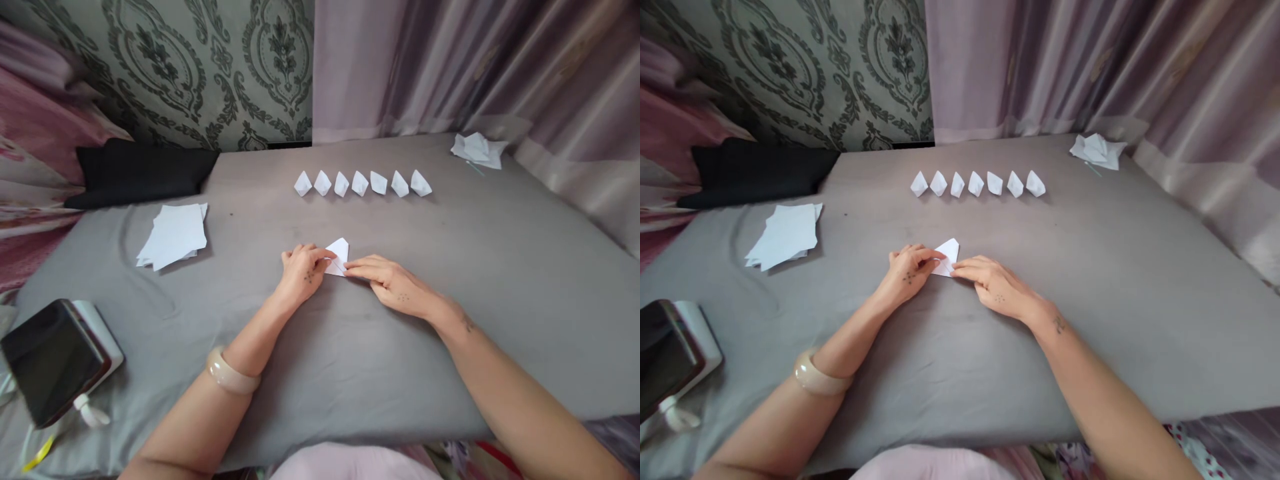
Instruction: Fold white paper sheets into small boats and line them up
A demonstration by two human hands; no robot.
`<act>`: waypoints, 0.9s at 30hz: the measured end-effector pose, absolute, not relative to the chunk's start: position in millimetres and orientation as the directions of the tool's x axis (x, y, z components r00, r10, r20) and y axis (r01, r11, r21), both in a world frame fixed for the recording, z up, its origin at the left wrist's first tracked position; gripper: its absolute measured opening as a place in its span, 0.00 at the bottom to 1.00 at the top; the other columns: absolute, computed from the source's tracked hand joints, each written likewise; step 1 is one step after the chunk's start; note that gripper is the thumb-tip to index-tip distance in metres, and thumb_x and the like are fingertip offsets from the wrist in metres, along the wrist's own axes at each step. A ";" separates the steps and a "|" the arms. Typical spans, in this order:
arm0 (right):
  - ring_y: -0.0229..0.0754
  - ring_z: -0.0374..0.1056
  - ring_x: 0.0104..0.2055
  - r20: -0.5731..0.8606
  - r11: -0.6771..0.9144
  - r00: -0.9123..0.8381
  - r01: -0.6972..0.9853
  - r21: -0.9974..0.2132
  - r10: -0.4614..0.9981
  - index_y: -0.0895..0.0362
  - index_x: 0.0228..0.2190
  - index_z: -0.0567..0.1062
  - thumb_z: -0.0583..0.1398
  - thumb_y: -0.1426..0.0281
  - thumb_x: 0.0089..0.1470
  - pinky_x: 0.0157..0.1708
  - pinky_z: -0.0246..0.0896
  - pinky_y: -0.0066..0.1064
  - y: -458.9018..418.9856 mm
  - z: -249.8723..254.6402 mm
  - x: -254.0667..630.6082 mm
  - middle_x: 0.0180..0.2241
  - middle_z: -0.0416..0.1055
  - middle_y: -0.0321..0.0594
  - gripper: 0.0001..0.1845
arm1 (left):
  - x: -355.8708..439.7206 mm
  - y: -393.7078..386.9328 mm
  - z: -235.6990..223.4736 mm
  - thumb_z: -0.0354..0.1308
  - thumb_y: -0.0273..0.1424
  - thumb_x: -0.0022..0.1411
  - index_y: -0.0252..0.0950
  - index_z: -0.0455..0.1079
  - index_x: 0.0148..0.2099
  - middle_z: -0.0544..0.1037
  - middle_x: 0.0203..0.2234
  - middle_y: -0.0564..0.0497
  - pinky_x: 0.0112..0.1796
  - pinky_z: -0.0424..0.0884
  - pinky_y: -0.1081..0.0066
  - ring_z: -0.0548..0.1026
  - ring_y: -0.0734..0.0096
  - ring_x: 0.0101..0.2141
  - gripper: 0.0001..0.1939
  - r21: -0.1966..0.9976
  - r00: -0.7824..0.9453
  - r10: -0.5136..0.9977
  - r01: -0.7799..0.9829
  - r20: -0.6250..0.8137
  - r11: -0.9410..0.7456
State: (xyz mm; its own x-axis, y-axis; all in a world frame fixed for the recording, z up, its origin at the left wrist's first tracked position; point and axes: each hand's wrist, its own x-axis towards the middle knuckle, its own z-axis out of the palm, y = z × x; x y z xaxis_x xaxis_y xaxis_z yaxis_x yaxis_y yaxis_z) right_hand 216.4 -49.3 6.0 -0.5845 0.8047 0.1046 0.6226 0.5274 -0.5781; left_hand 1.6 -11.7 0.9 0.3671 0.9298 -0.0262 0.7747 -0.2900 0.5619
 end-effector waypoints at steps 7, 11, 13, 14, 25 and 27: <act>0.44 0.63 0.51 0.137 0.602 -0.609 0.675 -0.427 0.781 0.49 0.56 0.66 0.46 0.85 0.55 0.49 0.64 0.42 -59.8 -0.4 211.1 0.55 0.67 0.40 0.33 | 0.7 -11.2 -1.7 0.48 0.28 0.64 0.45 0.75 0.45 0.74 0.32 0.50 0.43 0.55 0.59 0.69 0.61 0.41 0.15 0.557 0.359 0.933 0.780 -0.024 -0.285; 0.45 0.62 0.50 0.148 0.615 -0.610 0.693 -0.377 0.779 0.50 0.56 0.66 0.47 0.85 0.54 0.49 0.63 0.44 -60.3 -4.4 207.0 0.54 0.67 0.42 0.33 | 0.6 -10.8 -3.3 0.48 0.29 0.64 0.46 0.75 0.45 0.74 0.32 0.50 0.44 0.55 0.58 0.69 0.61 0.41 0.15 0.562 0.361 0.932 0.774 -0.013 -0.292; 0.45 0.62 0.51 0.162 0.615 -0.604 0.695 -0.371 0.780 0.51 0.55 0.68 0.47 0.84 0.55 0.49 0.63 0.45 -60.1 -3.8 204.7 0.52 0.67 0.44 0.30 | 0.7 -10.8 -4.2 0.48 0.29 0.64 0.46 0.75 0.45 0.74 0.32 0.50 0.44 0.55 0.58 0.69 0.62 0.40 0.15 0.567 0.358 0.934 0.771 -0.010 -0.290; 0.46 0.62 0.52 0.177 0.620 -0.603 0.691 -0.371 0.778 0.52 0.54 0.69 0.47 0.83 0.56 0.50 0.62 0.45 -60.2 -3.1 203.4 0.52 0.67 0.45 0.29 | 0.9 -10.9 -4.6 0.48 0.29 0.64 0.46 0.75 0.44 0.74 0.32 0.50 0.44 0.55 0.58 0.69 0.62 0.40 0.15 0.567 0.356 0.935 0.772 -0.009 -0.288; 0.42 0.67 0.36 0.232 0.598 -0.554 0.701 -0.387 0.799 0.58 0.30 0.78 0.53 0.74 0.58 0.40 0.63 0.35 -43.9 7.0 181.5 0.33 0.73 0.42 0.14 | 1.0 -10.2 -5.2 0.50 0.30 0.64 0.45 0.76 0.44 0.75 0.33 0.50 0.45 0.55 0.57 0.69 0.61 0.41 0.14 0.571 0.343 0.939 0.771 0.001 -0.282; 0.41 0.67 0.35 0.238 0.592 -0.545 0.693 -0.412 0.804 0.57 0.30 0.78 0.53 0.73 0.60 0.38 0.61 0.32 -36.3 4.7 180.6 0.31 0.73 0.41 0.14 | 1.0 -10.5 -4.2 0.50 0.30 0.64 0.45 0.76 0.45 0.75 0.33 0.50 0.45 0.55 0.58 0.69 0.61 0.41 0.14 0.575 0.341 0.940 0.770 -0.004 -0.277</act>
State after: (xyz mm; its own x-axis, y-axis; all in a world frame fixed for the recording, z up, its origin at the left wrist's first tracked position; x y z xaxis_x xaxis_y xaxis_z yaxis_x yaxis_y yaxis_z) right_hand 180.6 -36.3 4.7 -0.5449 0.8039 0.2384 0.6930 0.5918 -0.4117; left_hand 1.0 -10.5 -4.2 0.3409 0.9401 -0.0041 0.7703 -0.2768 0.5745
